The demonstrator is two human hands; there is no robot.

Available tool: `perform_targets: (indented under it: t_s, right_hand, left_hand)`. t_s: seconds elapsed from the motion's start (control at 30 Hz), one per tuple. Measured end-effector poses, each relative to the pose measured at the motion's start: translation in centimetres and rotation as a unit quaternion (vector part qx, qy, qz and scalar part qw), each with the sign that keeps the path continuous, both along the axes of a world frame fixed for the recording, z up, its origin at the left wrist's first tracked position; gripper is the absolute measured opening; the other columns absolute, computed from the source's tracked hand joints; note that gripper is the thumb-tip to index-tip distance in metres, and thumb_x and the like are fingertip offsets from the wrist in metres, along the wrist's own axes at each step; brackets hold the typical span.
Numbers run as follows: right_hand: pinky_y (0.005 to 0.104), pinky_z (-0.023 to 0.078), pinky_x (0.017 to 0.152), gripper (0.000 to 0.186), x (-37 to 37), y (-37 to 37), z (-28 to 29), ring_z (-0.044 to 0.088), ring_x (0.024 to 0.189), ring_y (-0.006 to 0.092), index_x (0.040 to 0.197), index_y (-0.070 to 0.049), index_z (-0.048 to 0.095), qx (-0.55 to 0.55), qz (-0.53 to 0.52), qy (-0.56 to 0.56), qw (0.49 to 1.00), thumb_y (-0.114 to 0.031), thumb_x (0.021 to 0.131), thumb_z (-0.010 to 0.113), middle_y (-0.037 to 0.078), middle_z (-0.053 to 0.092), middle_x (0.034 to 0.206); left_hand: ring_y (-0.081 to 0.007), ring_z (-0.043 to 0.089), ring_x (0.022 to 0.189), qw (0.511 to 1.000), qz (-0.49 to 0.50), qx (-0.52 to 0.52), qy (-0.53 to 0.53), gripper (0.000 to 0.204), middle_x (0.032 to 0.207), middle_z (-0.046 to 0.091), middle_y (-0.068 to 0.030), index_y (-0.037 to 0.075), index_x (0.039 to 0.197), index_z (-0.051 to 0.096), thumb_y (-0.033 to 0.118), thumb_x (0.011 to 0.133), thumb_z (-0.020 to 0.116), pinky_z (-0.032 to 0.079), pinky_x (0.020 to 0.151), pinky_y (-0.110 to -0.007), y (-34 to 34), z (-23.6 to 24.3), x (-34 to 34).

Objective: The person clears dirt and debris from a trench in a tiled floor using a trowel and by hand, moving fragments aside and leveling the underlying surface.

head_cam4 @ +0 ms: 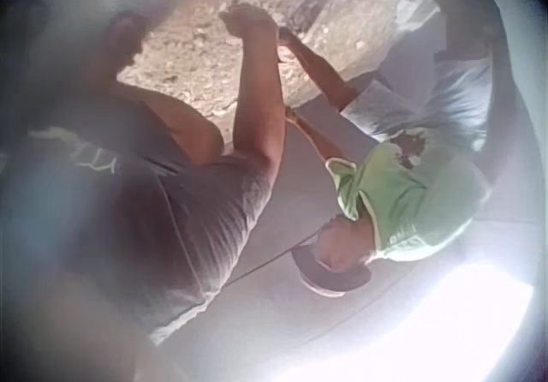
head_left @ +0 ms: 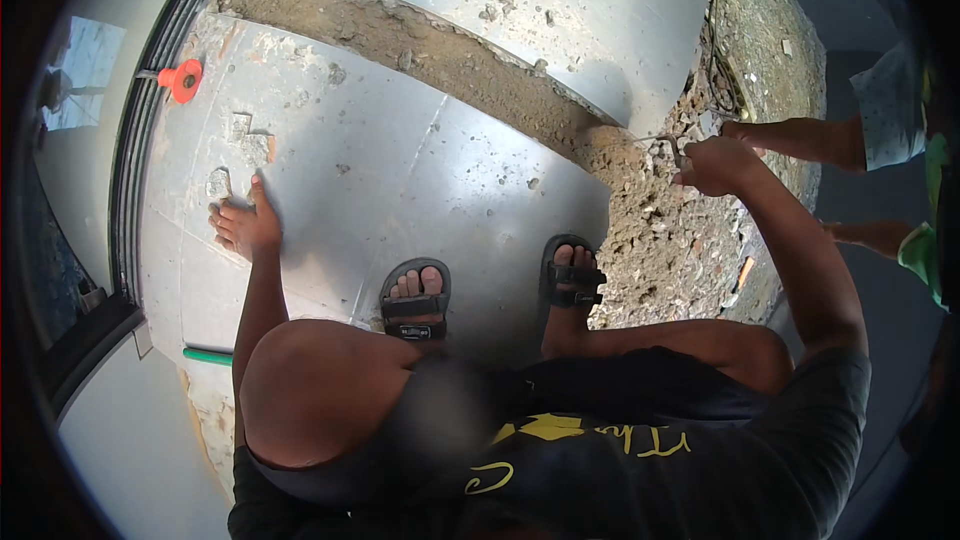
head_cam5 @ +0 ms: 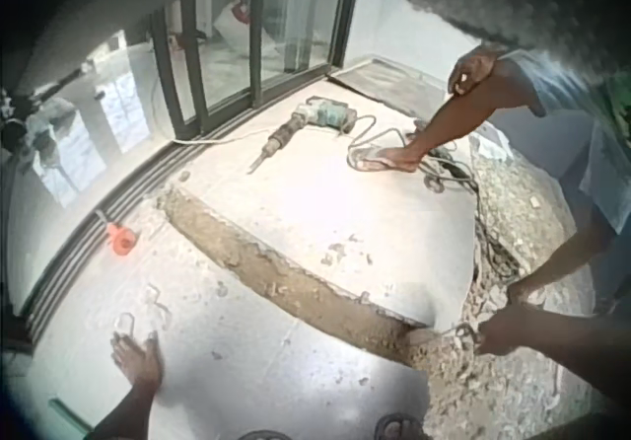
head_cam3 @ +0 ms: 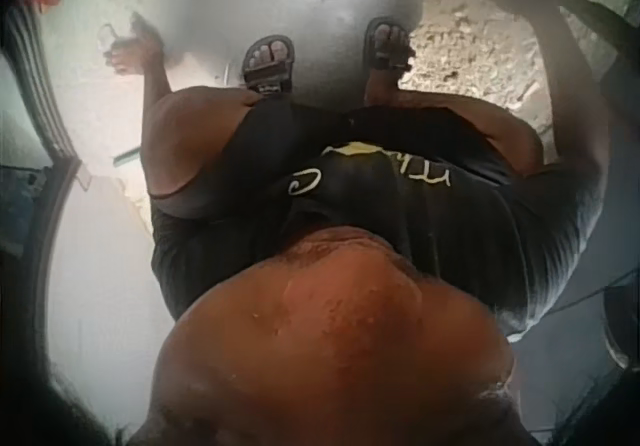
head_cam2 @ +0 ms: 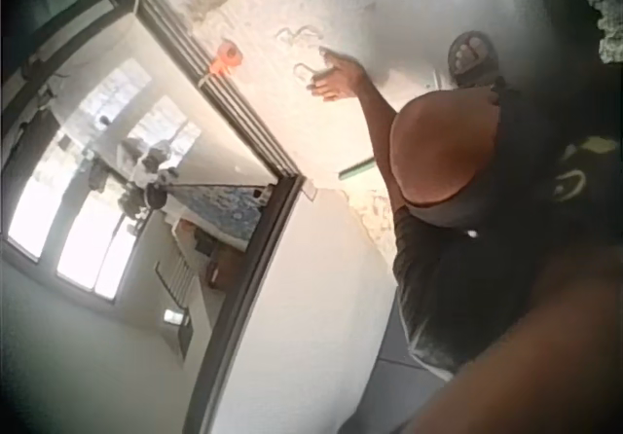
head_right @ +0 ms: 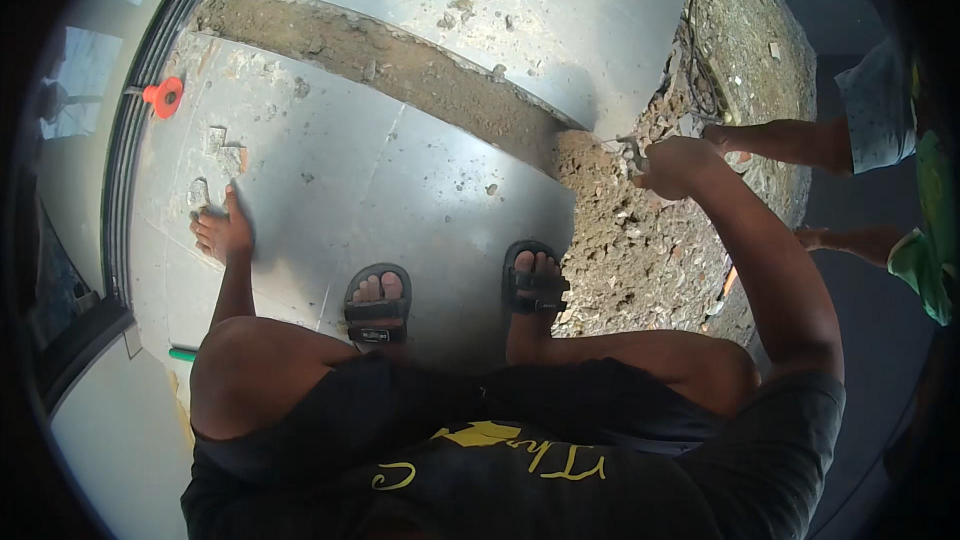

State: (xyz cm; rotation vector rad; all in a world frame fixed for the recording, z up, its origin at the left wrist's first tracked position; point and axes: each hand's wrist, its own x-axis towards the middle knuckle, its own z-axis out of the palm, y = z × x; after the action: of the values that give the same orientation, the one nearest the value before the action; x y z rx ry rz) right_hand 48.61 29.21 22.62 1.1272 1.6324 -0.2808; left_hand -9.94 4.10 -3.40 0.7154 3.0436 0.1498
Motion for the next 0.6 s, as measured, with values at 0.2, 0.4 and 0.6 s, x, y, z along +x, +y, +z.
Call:
perform_targets:
  t_s: [0.2, 0.4, 0.6]
  right_hand:
    - [0.0482, 0.049, 0.099, 0.049, -20.0, 4.5, 0.7, 0.062, 0.12, 0.0351, 0.136, -0.003, 0.054, 0.044, 0.061, 0.196, 0.978, -0.034, 0.099, 0.046, 0.02, 0.066, 0.125]
    - [0.0458, 0.058, 0.085, 0.034, -37.3, 9.2, -7.3, 0.072, 0.105, 0.0309, 0.121, -0.002, 0.069, 0.117, 0.064, 0.319, 0.938, -0.009, 0.092, 0.053, 0.014, 0.072, 0.118]
    - [0.0454, 0.059, 0.082, 0.033, -37.2, 8.4, -10.9, 0.071, 0.106, 0.0277, 0.123, -0.005, 0.069, 0.047, 0.149, 0.199, 0.967, -0.015, 0.093, 0.059, 0.01, 0.074, 0.113]
  left_hand:
    - [-0.0399, 0.006, 0.154, 0.998, 0.007, 0.062, 0.016, 0.11, 0.161, 0.018, -0.0307, -0.013, 0.149, 0.022, 0.074, 0.089, 0.052, 0.004, 0.124, -0.054, 1.1, 0.5, 3.0]
    - [-0.0418, 0.011, 0.153, 0.996, 0.002, 0.09, 0.013, 0.104, 0.158, 0.022, -0.03, -0.013, 0.146, 0.028, 0.068, 0.089, 0.059, 0.005, 0.124, -0.055, 2.4, 1.7, 4.5]
    - [-0.0418, 0.013, 0.152, 0.996, -0.007, 0.089, 0.027, 0.101, 0.156, 0.026, -0.0293, -0.011, 0.146, 0.03, 0.063, 0.087, 0.065, 0.007, 0.123, -0.056, 1.3, 1.8, 3.9]
